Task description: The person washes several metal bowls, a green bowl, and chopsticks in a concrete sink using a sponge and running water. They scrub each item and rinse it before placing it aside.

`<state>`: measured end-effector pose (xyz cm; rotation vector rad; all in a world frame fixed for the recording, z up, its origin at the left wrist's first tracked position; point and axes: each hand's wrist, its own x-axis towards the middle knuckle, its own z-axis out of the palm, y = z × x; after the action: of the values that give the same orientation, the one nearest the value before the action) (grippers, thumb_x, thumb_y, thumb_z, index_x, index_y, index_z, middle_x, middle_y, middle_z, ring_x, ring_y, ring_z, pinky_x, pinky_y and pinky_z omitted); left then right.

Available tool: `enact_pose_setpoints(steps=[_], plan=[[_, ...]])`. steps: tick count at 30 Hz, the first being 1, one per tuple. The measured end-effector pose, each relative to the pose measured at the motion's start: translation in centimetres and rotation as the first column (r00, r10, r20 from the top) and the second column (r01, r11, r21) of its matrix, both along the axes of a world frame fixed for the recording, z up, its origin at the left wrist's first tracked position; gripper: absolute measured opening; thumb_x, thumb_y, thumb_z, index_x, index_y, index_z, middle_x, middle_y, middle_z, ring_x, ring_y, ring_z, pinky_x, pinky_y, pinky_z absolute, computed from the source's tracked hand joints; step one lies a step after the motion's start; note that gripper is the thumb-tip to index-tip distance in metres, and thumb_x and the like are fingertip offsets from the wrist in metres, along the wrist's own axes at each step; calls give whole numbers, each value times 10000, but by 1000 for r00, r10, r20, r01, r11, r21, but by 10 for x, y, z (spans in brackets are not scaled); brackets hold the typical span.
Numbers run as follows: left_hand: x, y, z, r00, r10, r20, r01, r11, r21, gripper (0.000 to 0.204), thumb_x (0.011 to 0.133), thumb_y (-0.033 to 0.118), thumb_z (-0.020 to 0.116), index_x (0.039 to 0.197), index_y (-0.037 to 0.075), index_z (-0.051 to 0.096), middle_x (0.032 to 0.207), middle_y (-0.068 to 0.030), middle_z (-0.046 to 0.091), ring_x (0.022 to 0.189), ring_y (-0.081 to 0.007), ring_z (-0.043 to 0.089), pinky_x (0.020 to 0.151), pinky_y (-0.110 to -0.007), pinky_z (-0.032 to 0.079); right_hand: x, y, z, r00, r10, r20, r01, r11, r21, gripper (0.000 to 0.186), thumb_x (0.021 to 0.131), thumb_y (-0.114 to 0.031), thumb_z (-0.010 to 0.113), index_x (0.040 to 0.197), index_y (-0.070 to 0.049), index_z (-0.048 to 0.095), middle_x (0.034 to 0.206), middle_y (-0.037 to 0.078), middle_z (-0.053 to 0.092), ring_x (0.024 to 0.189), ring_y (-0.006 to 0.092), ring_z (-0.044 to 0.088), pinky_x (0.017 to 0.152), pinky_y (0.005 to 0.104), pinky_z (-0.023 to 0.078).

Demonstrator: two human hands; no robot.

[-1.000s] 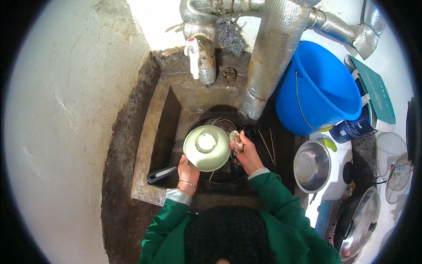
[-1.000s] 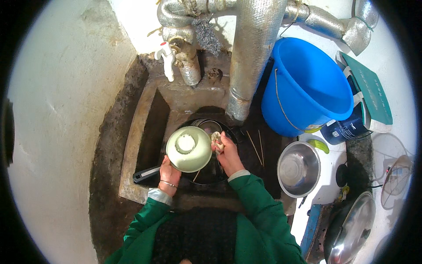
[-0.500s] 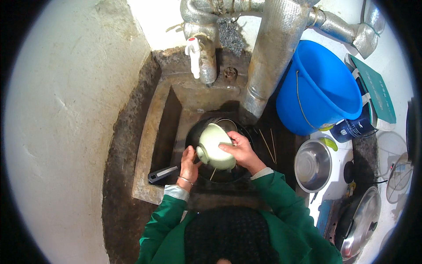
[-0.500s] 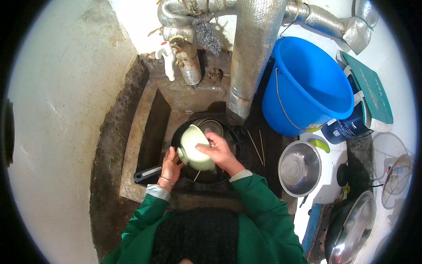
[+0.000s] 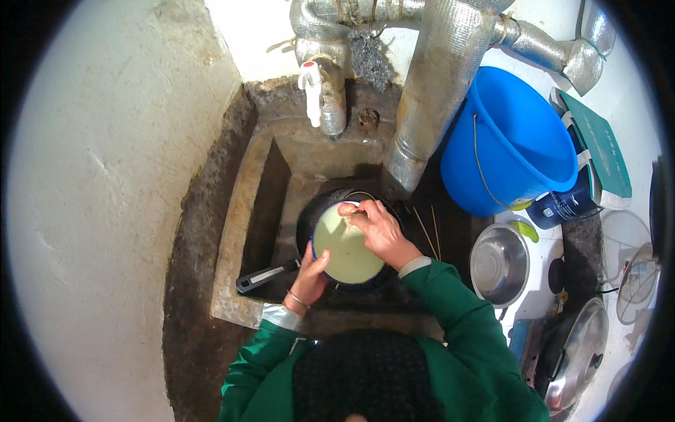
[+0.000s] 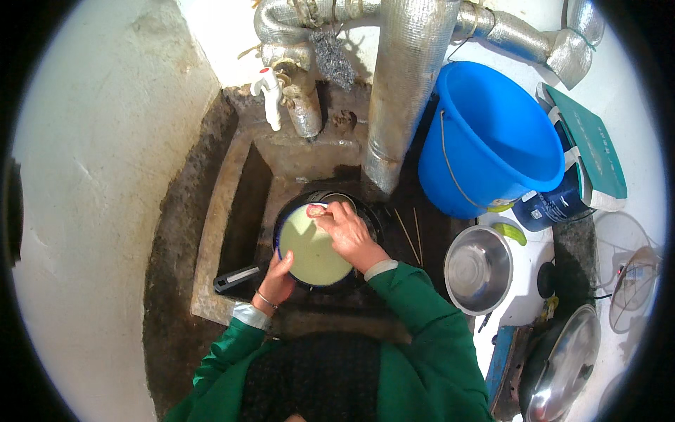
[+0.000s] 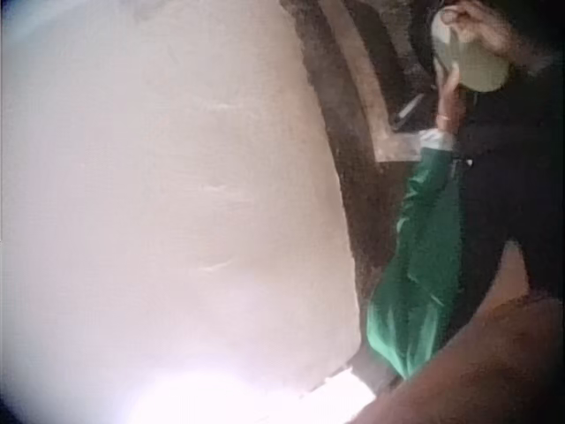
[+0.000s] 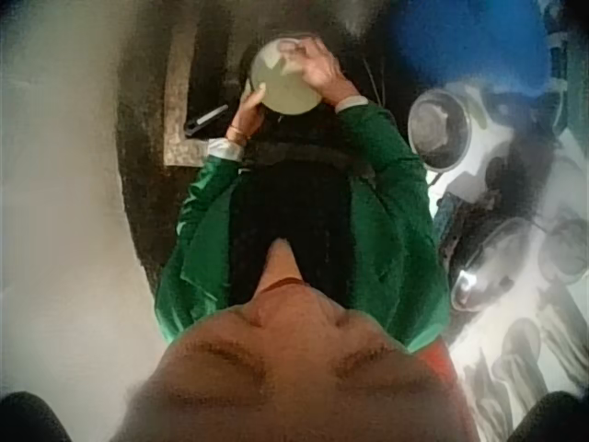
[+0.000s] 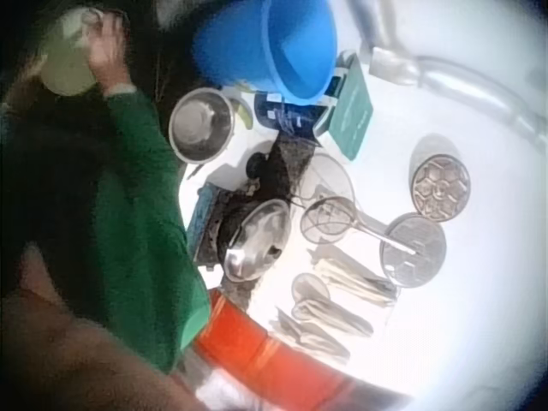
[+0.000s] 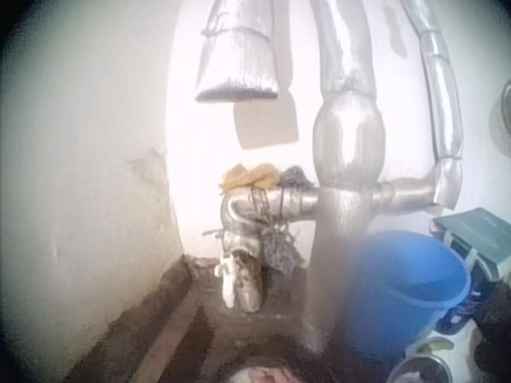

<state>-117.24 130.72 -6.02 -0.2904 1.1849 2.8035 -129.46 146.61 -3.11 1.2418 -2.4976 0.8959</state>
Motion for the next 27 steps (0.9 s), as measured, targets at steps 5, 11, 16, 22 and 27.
enact_pose_setpoints(steps=[5,11,16,22,27], plan=[[-8,-3,-14,974,-71,-216,29,981,-192,669,863,311,573,1388,79,229,1349,-70,355,1229,-190,350,1006,-332,302,29,-28,-20,731,438,524,-243,884,-399,232,751,0,562,964,-77,515,899,108,526,911,259,541,782,338,441],[-7,-35,-8,970,108,-218,-196,876,-441,724,784,181,673,1370,57,266,1344,-83,376,1214,-194,376,1009,-341,312,47,10,-2,666,101,739,-262,959,105,214,730,-55,540,943,-69,526,888,111,580,835,260,585,715,351,455],[-6,-29,11,992,101,-77,-96,993,73,653,899,457,435,1355,21,269,1348,-108,386,1221,-244,394,1014,-399,320,44,54,31,430,134,893,353,885,-303,437,834,-296,600,1132,-14,449,827,125,608,750,176,592,641,306,463],[-20,33,32,891,-342,-298,391,913,120,756,854,548,441,1381,51,228,1397,-98,319,1282,-258,305,1037,-424,267,60,119,90,473,-53,879,473,858,-202,150,860,-108,467,918,26,501,618,83,596,490,105,550,415,227,387],[-40,32,-11,956,-292,38,295,951,-90,655,825,410,599,1307,52,337,1282,-96,393,1198,-251,388,925,-450,385,85,199,144,457,-337,823,658,751,-58,68,827,6,428,854,9,491,598,87,565,449,132,535,395,244,404]])
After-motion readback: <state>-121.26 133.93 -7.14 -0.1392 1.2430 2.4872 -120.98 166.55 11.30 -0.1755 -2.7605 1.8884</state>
